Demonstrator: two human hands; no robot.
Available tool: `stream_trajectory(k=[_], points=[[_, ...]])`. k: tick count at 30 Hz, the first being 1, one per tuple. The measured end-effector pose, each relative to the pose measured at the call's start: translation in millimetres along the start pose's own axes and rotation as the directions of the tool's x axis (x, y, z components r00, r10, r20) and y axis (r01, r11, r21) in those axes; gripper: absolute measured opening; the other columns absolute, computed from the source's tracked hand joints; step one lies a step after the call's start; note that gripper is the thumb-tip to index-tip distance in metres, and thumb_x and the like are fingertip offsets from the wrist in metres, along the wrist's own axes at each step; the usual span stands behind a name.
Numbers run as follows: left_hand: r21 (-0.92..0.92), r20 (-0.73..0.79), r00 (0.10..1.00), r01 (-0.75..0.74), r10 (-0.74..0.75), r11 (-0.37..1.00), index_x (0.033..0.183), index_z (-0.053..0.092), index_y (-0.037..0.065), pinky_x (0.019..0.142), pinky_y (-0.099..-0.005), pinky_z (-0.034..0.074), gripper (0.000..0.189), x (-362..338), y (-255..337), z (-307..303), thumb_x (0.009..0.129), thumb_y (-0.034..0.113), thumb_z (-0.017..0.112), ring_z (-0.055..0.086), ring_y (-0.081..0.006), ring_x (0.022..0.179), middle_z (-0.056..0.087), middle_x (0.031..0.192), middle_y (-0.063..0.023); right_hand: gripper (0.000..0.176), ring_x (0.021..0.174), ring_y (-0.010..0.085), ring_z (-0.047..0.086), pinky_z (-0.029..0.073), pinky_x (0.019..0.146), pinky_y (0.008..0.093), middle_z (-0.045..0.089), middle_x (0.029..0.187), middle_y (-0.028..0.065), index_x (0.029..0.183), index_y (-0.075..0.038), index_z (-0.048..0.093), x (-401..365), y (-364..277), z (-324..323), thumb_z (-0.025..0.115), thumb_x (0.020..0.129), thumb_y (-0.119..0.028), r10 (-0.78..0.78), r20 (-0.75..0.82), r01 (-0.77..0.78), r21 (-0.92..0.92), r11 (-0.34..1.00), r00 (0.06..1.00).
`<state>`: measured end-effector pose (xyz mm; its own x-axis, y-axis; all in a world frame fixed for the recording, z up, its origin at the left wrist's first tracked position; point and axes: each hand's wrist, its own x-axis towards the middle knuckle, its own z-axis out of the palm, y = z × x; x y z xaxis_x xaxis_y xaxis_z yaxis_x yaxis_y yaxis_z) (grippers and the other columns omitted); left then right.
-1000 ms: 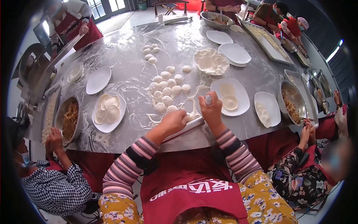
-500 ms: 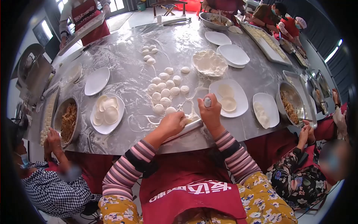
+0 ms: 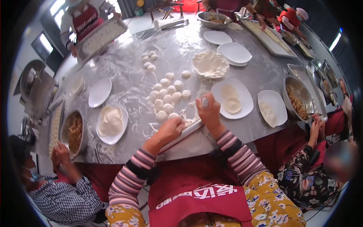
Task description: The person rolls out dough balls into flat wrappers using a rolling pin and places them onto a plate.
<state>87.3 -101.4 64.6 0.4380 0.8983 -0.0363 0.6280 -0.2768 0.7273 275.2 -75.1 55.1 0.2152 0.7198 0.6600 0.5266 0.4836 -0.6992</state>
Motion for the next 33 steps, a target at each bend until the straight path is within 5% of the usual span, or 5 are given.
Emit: stream_trajectory(k=[8, 16, 18, 21, 33], points=[[-0.108, 0.175, 0.984, -0.019, 0.038, 0.994, 0.089, 0.059, 0.002, 0.058, -0.0287, 0.042, 0.009, 6.8, 12.2, 8.1, 0.083, 0.008, 0.058, 0.052, -0.0111, 0.068, 0.057, 0.074, -0.003, 0.027, 0.054, 0.0325, 0.056, 0.044, 0.048, 0.0358, 0.055, 0.067, 0.0118, 0.086, -0.006, 0.048, -60.8, -30.8, -77.5, 0.072, 0.072, -0.003, -0.014, 0.092, 0.008, 0.072, 0.997, 0.996], [-0.453, 0.047, 0.997, -0.038, 0.067, 0.891, 0.095, 0.057, 0.001, 0.071, -0.0285, 0.046, 0.017, 134.8, 37.3, 15.9, 0.081, 0.008, 0.061, 0.057, -0.0149, 0.079, 0.059, 0.082, -0.0062, 0.023, 0.056, 0.0311, 0.058, 0.045, 0.049, 0.0341, 0.055, 0.067, 0.0122, 0.081, -0.005, 0.05, -64.2, -32.7, -84.9, 0.071, 0.073, -0.003, 0.034, 0.141, -0.067, 0.234, 0.97, 0.989], [0.475, -0.202, 0.956, -0.092, 0.211, 0.875, 0.097, 0.058, 0.001, 0.076, -0.0365, 0.047, 0.022, 136.1, 21.9, 0.4, 0.076, 0.006, 0.06, 0.059, -0.0277, 0.086, 0.06, 0.091, -0.0133, 0.023, 0.056, 0.0312, 0.058, 0.045, 0.049, 0.0341, 0.055, 0.067, 0.0122, 0.081, -0.005, 0.05, -63.7, -31.8, -85.3, 0.072, 0.073, -0.004, 0.022, 0.131, -0.054, 0.244, 0.968, 0.991], [0.629, -0.082, 0.994, -0.008, 0.077, 0.778, 0.096, 0.058, 0.002, 0.079, -0.043, 0.046, 0.024, 123.9, 5.4, -8.7, 0.072, 0.006, 0.059, 0.056, -0.0362, 0.092, 0.058, 0.096, -0.0177, 0.023, 0.056, 0.0313, 0.058, 0.045, 0.049, 0.0341, 0.055, 0.066, 0.0121, 0.082, -0.005, 0.051, -65.2, -32.3, -85.0, 0.072, 0.073, -0.004, 0.022, 0.114, -0.048, 0.234, 0.971, 0.993], [0.065, 0.037, 0.999, -0.025, 0.023, 0.998, 0.083, 0.057, 0.001, 0.061, -0.033, 0.047, 0.014, 45.2, 4.7, -1.7, 0.074, 0.008, 0.065, 0.062, -0.0248, 0.069, 0.062, 0.073, -0.0131, 0.024, 0.052, 0.0271, 0.054, 0.042, 0.047, 0.0323, 0.053, 0.065, 0.0109, 0.083, -0.006, 0.05, -62.7, -41.9, -84.9, 0.072, 0.073, -0.003, 0.008, 0.101, -0.015, 0.071, 0.997, 0.995]])
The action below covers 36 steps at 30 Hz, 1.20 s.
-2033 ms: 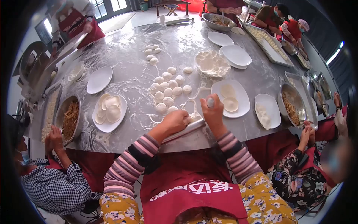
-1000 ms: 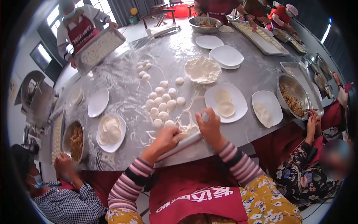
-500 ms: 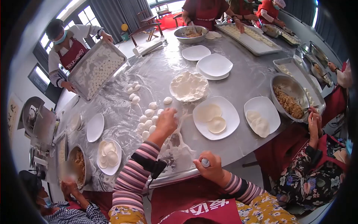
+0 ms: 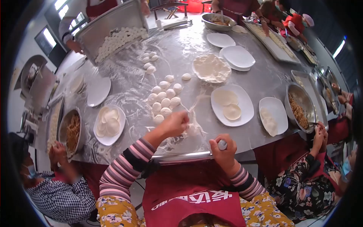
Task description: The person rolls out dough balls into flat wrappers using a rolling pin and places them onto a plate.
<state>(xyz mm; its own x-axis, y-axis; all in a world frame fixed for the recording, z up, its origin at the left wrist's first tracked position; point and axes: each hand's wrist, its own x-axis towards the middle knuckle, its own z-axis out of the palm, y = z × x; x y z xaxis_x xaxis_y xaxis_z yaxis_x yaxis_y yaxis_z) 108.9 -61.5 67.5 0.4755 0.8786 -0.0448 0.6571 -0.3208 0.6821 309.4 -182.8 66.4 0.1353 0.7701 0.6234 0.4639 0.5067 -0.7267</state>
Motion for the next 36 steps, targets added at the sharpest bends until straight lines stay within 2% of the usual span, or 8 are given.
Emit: stream_trajectory(k=[1, 9, 15, 17, 21, 26, 29, 36], points=[[-0.044, 0.107, 0.994, 0.03, -0.025, 0.999, 0.085, 0.058, 0.002, 0.063, -0.0327, 0.048, 0.014, -12.2, -3.4, 2.7, 0.074, 0.008, 0.065, 0.062, -0.0233, 0.07, 0.062, 0.072, -0.0123, 0.024, 0.052, 0.0271, 0.054, 0.042, 0.047, 0.0323, 0.053, 0.065, 0.0109, 0.083, -0.006, 0.05, 6.6, 1.7, 3.1, 0.072, 0.073, -0.003, -0.008, 0.015, 0.008, 0.005, 1.0, 1.0], [0.099, -0.025, 0.998, 0.058, -0.055, 0.993, 0.078, 0.06, 0.002, 0.066, -0.0404, 0.047, 0.017, -26.6, 12.0, 15.6, 0.075, 0.018, 0.065, 0.061, -0.0325, 0.074, 0.063, 0.075, -0.0162, 0.021, 0.052, 0.0285, 0.051, 0.041, 0.049, 0.0333, 0.05, 0.064, 0.0114, 0.081, -0.005, 0.049, 59.0, 31.6, 54.3, 0.069, 0.075, -0.002, 0.0, -0.003, 0.0, 0.031, 1.0, 1.0], [0.008, -0.073, 0.997, 0.018, -0.017, 1.0, 0.075, 0.058, 0.002, 0.063, -0.0404, 0.046, 0.019, -39.5, -1.6, 15.0, 0.071, 0.017, 0.068, 0.061, -0.0329, 0.071, 0.061, 0.072, -0.0168, 0.022, 0.056, 0.0309, 0.053, 0.042, 0.051, 0.0365, 0.052, 0.066, 0.0125, 0.081, -0.005, 0.049, 27.2, 29.7, 31.5, 0.069, 0.074, -0.002, 0.008, -0.055, -0.012, -0.084, 0.996, 0.998], [-0.177, -0.037, 0.998, 0.043, -0.05, 0.983, 0.075, 0.058, 0.001, 0.064, -0.0398, 0.047, 0.018, -42.7, -2.5, 20.1, 0.072, 0.016, 0.067, 0.062, -0.0316, 0.072, 0.062, 0.072, -0.0157, 0.022, 0.056, 0.0318, 0.053, 0.042, 0.052, 0.0372, 0.052, 0.066, 0.0127, 0.082, -0.005, 0.049, 18.3, 33.6, 35.3, 0.069, 0.073, -0.002, 0.084, -0.068, -0.088, -0.071, 0.994, 0.994], [-0.022, -0.004, 0.999, 0.053, -0.053, 0.998, 0.08, 0.061, 0.0, 0.066, -0.0378, 0.048, 0.014, -24.4, 2.0, 18.1, 0.074, 0.011, 0.065, 0.063, -0.0291, 0.073, 0.063, 0.074, -0.0161, 0.025, 0.057, 0.0322, 0.053, 0.042, 0.052, 0.037, 0.051, 0.066, 0.0131, 0.083, -0.005, 0.048, 57.9, 39.4, 60.3, 0.071, 0.072, -0.003, 0.02, -0.045, -0.025, -0.119, 0.993, 0.999], [-0.07, 0.079, 0.996, 0.047, -0.041, 0.996, 0.08, 0.06, 0.0, 0.064, -0.0372, 0.047, 0.011, -41.3, -4.8, 3.1, 0.075, 0.008, 0.062, 0.062, -0.029, 0.071, 0.063, 0.073, -0.0162, 0.023, 0.059, 0.0358, 0.054, 0.042, 0.052, 0.0376, 0.053, 0.067, 0.0166, 0.083, -0.004, 0.049, 30.0, 29.8, 32.9, 0.07, 0.073, -0.004, -0.095, -0.061, 0.085, -0.148, 0.985, 0.994], [-0.07, 0.11, 0.994, -0.008, 0.016, 0.998, 0.081, 0.059, 0.0, 0.064, -0.0369, 0.047, 0.011, -44.3, -1.0, 7.1, 0.076, 0.009, 0.06, 0.061, -0.0282, 0.071, 0.062, 0.073, -0.016, 0.022, 0.059, 0.0374, 0.054, 0.041, 0.051, 0.0376, 0.052, 0.065, 0.0173, 0.082, -0.005, 0.049, 17.2, 29.3, 32.4, 0.07, 0.073, -0.004, 0.117, -0.069, -0.122, -0.072, 0.99, 0.991], [-0.039, 0.084, 0.996, -0.006, 0.01, 0.999, 0.078, 0.061, 0.0, 0.067, -0.0396, 0.047, 0.012, -36.0, 4.5, 3.9, 0.075, 0.012, 0.06, 0.061, -0.0343, 0.076, 0.062, 0.078, -0.0195, 0.023, 0.056, 0.0353, 0.054, 0.041, 0.049, 0.039, 0.051, 0.064, 0.0159, 0.081, -0.005, 0.049, 46.2, 31.5, 46.3, 0.071, 0.072, -0.005, -0.034, -0.053, 0.026, -0.161, 0.987, 0.998]])
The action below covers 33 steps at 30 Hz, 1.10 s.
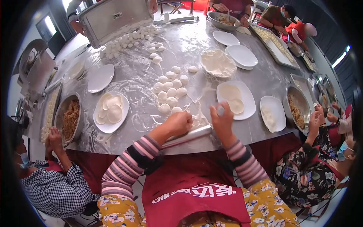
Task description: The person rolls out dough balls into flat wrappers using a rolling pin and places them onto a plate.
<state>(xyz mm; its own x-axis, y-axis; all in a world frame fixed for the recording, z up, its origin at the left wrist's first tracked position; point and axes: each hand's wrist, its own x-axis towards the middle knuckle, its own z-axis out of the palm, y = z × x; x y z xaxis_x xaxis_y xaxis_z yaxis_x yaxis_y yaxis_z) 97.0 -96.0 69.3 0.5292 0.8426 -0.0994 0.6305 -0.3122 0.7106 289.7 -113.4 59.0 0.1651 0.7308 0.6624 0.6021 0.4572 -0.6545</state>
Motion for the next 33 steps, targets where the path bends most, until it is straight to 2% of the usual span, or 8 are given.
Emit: stream_trajectory(k=[2, 5, 9, 13, 17, 19, 29, 33], points=[[0.024, -0.009, 0.998, -0.054, 0.055, 0.998, 0.079, 0.059, 0.0, 0.066, -0.0382, 0.047, 0.01, -6.5, -12.7, 3.2, 0.074, 0.009, 0.061, 0.061, -0.0323, 0.074, 0.062, 0.078, -0.0182, 0.023, 0.057, 0.0359, 0.054, 0.041, 0.049, 0.0393, 0.052, 0.065, 0.0164, 0.081, -0.005, 0.05, -20.1, 2.6, -17.1, 0.071, 0.072, -0.005, -0.05, 0.023, 0.051, -0.044, 0.998, 0.998], [-0.021, 0.088, 0.995, -0.04, 0.042, 0.999, 0.08, 0.058, 0.0, 0.065, -0.0383, 0.046, 0.009, -10.1, -7.5, -0.6, 0.074, 0.006, 0.059, 0.061, -0.0326, 0.074, 0.062, 0.077, -0.0187, 0.023, 0.057, 0.0368, 0.054, 0.041, 0.049, 0.0396, 0.053, 0.066, 0.0167, 0.081, -0.005, 0.049, -39.8, 6.9, -20.7, 0.071, 0.072, -0.005, 0.228, 0.049, -0.233, 0.144, 0.962, 0.972], [0.09, -0.041, 0.999, -0.025, 0.029, 0.996, 0.079, 0.059, 0.001, 0.066, -0.0436, 0.046, 0.012, 6.6, 3.5, 4.7, 0.077, 0.013, 0.058, 0.061, -0.037, 0.076, 0.062, 0.076, -0.0199, 0.024, 0.057, 0.0375, 0.054, 0.041, 0.049, 0.0393, 0.052, 0.066, 0.0166, 0.079, -0.005, 0.049, 13.1, 9.3, 22.7, 0.071, 0.071, -0.005, 0.14, 0.032, -0.142, 0.076, 0.987, 0.99], [0.096, 0.078, 0.997, -0.02, 0.013, 0.995, 0.083, 0.06, 0.001, 0.066, -0.0397, 0.047, 0.015, 0.9, 4.8, -2.6, 0.079, 0.015, 0.059, 0.062, -0.0322, 0.076, 0.063, 0.08, -0.018, 0.025, 0.057, 0.0378, 0.054, 0.042, 0.049, 0.0393, 0.053, 0.066, 0.0163, 0.078, -0.005, 0.048, 2.7, 6.3, 7.8, 0.072, 0.071, -0.005, 0.036, 0.001, -0.036, 0.052, 0.998, 0.999], [-0.035, 0.006, 1.0, -0.01, 0.01, 0.999, 0.084, 0.061, 0.0, 0.066, -0.0395, 0.047, 0.015, -6.0, -5.3, 1.7, 0.079, 0.015, 0.059, 0.062, -0.032, 0.077, 0.063, 0.08, -0.0183, 0.028, 0.054, 0.0359, 0.054, 0.041, 0.047, 0.0393, 0.052, 0.064, 0.0146, 0.082, -0.005, 0.048, -33.0, 3.5, -23.1, 0.072, 0.07, -0.003, 0.215, 0.079, -0.224, 0.145, 0.964, 0.973], [-0.016, 0.098, 0.995, -0.025, 0.026, 1.0, 0.085, 0.061, 0.0, 0.066, -0.0387, 0.047, 0.016, -3.3, -3.5, 4.8, 0.079, 0.014, 0.06, 0.062, -0.0317, 0.075, 0.063, 0.079, -0.0184, 0.028, 0.054, 0.0359, 0.054, 0.041, 0.047, 0.0387, 0.052, 0.064, 0.0152, 0.086, -0.005, 0.048, -16.9, -1.3, -12.5, 0.072, 0.071, -0.004, -0.029, -0.066, 0.029, 0.011, 1.0, 0.997], [0.04, -0.02, 0.997, -0.07, 0.071, 0.997, 0.086, 0.059, -0.002, 0.065, -0.0383, 0.046, 0.016, -10.6, -4.1, 2.7, 0.078, 0.012, 0.059, 0.06, -0.0323, 0.071, 0.062, 0.076, -0.0181, 0.025, 0.06, 0.0389, 0.054, 0.042, 0.051, 0.0393, 0.054, 0.067, 0.0185, 0.086, -0.005, 0.049, -26.8, 3.4, -23.9, 0.07, 0.072, -0.005, -0.09, 0.003, 0.09, -0.006, 0.996, 0.996], [-0.069, 0.064, 0.998, -0.004, 0.008, 0.998, 0.085, 0.057, -0.003, 0.064, -0.038, 0.046, 0.017, -17.8, -0.5, 7.1, 0.08, 0.014, 0.058, 0.059, -0.0318, 0.071, 0.06, 0.076, -0.0193, 0.025, 0.06, 0.0379, 0.055, 0.042, 0.051, 0.0397, 0.055, 0.067, 0.0178, 0.085, -0.005, 0.049, -22.0, 1.4, -11.9, 0.071, 0.072, -0.004, 0.135, 0.003, -0.134, 0.123, 0.983, 0.991]])
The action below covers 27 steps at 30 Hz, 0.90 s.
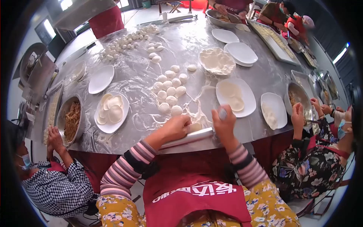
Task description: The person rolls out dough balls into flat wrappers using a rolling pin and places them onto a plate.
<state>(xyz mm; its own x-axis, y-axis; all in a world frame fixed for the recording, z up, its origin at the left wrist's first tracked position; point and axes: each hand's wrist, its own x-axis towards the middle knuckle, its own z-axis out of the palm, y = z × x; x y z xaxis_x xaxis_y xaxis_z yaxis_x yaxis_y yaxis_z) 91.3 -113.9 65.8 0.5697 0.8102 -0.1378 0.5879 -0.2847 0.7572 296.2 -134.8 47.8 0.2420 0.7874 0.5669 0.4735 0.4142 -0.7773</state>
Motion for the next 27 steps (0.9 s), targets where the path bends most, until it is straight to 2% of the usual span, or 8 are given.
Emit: stream_trajectory(k=[4, 6, 8, 12, 14, 17, 24, 27], points=[[0.121, -0.144, 0.99, 0.009, 0.009, 0.993, 0.086, 0.059, -0.001, 0.065, -0.0399, 0.045, 0.017, 17.6, 6.3, -4.9, 0.081, 0.016, 0.056, 0.059, -0.0347, 0.073, 0.061, 0.079, -0.0215, 0.025, 0.058, 0.036, 0.055, 0.043, 0.051, 0.039, 0.054, 0.066, 0.0153, 0.083, -0.006, 0.049, 33.7, 2.4, 31.0, 0.071, 0.072, -0.003, -0.101, -0.021, 0.1, -0.045, 0.994, 0.995], [0.097, 0.051, 0.998, 0.028, -0.033, 0.995, 0.084, 0.06, 0.0, 0.065, -0.0406, 0.045, 0.016, 22.5, 4.1, -10.2, 0.079, 0.015, 0.058, 0.059, -0.0363, 0.074, 0.061, 0.08, -0.0217, 0.025, 0.057, 0.0354, 0.055, 0.043, 0.05, 0.0388, 0.053, 0.065, 0.0144, 0.083, -0.006, 0.049, 33.3, 1.7, 26.7, 0.071, 0.072, -0.003, -0.109, 0.003, 0.109, -0.042, 0.993, 0.994], [0.187, 0.033, 0.999, -0.041, 0.036, 0.981, 0.079, 0.059, -0.002, 0.063, -0.0397, 0.045, 0.016, 15.4, -4.5, -8.7, 0.077, 0.014, 0.059, 0.059, -0.0343, 0.071, 0.06, 0.076, -0.0206, 0.025, 0.056, 0.0358, 0.054, 0.041, 0.049, 0.0394, 0.052, 0.063, 0.0146, 0.082, -0.007, 0.049, 8.4, 1.6, 0.1, 0.071, 0.072, -0.003, -0.252, 0.016, 0.25, -0.202, 0.947, 0.968], [0.055, -0.075, 0.997, -0.023, 0.027, 0.998, 0.076, 0.055, -0.004, 0.062, -0.0396, 0.043, 0.017, 6.2, -7.8, -6.2, 0.076, 0.013, 0.059, 0.056, -0.0341, 0.067, 0.057, 0.072, -0.0208, 0.025, 0.055, 0.0357, 0.054, 0.041, 0.049, 0.0394, 0.05, 0.061, 0.0144, 0.082, -0.007, 0.049, -22.4, -3.0, -20.7, 0.071, 0.072, -0.003, 0.117, 0.05, -0.121, 0.082, 0.989, 0.992], [0.009, 0.05, 0.999, 0.014, -0.014, 1.0, 0.077, 0.056, -0.003, 0.064, -0.0416, 0.044, 0.019, 9.0, -1.8, -4.4, 0.078, 0.015, 0.058, 0.058, -0.0376, 0.072, 0.059, 0.075, -0.0231, 0.024, 0.055, 0.0367, 0.054, 0.041, 0.049, 0.0398, 0.051, 0.062, 0.0156, 0.082, -0.006, 0.049, 7.1, -9.7, -2.1, 0.07, 0.072, -0.003, -0.135, -0.029, 0.13, -0.124, 0.984, 0.99], [0.122, -0.141, 0.99, 0.045, -0.028, 0.992, 0.08, 0.058, -0.003, 0.066, -0.044, 0.045, 0.022, 22.4, -0.3, 1.5, 0.08, 0.018, 0.056, 0.059, -0.0397, 0.077, 0.06, 0.08, -0.0249, 0.024, 0.056, 0.0379, 0.054, 0.041, 0.049, 0.0408, 0.051, 0.062, 0.0169, 0.082, -0.005, 0.049, 34.6, 5.2, 30.9, 0.07, 0.072, -0.005, -0.151, -0.057, 0.148, -0.053, 0.988, 0.987], [0.099, -0.117, 0.993, 0.013, -0.002, 0.995, 0.082, 0.058, -0.005, 0.069, -0.0437, 0.044, 0.019, 12.5, -6.1, -1.8, 0.076, 0.014, 0.056, 0.057, -0.0402, 0.078, 0.058, 0.082, -0.0258, 0.023, 0.053, 0.0343, 0.053, 0.043, 0.05, 0.0381, 0.051, 0.061, 0.013, 0.082, -0.005, 0.049, -8.7, -10.3, -15.2, 0.069, 0.072, 0.0, -0.239, 0.013, 0.235, -0.231, 0.944, 0.971], [0.002, -0.059, 0.998, -0.018, 0.018, 1.0, 0.081, 0.057, -0.006, 0.068, -0.0433, 0.043, 0.019, 2.5, -1.0, -2.4, 0.078, 0.014, 0.056, 0.057, -0.0391, 0.076, 0.058, 0.08, -0.0248, 0.024, 0.052, 0.0318, 0.052, 0.042, 0.049, 0.0366, 0.049, 0.06, 0.0109, 0.082, -0.005, 0.048, -14.5, -15.0, -19.3, 0.068, 0.072, 0.002, -0.144, -0.001, 0.143, -0.129, 0.981, 0.99]])
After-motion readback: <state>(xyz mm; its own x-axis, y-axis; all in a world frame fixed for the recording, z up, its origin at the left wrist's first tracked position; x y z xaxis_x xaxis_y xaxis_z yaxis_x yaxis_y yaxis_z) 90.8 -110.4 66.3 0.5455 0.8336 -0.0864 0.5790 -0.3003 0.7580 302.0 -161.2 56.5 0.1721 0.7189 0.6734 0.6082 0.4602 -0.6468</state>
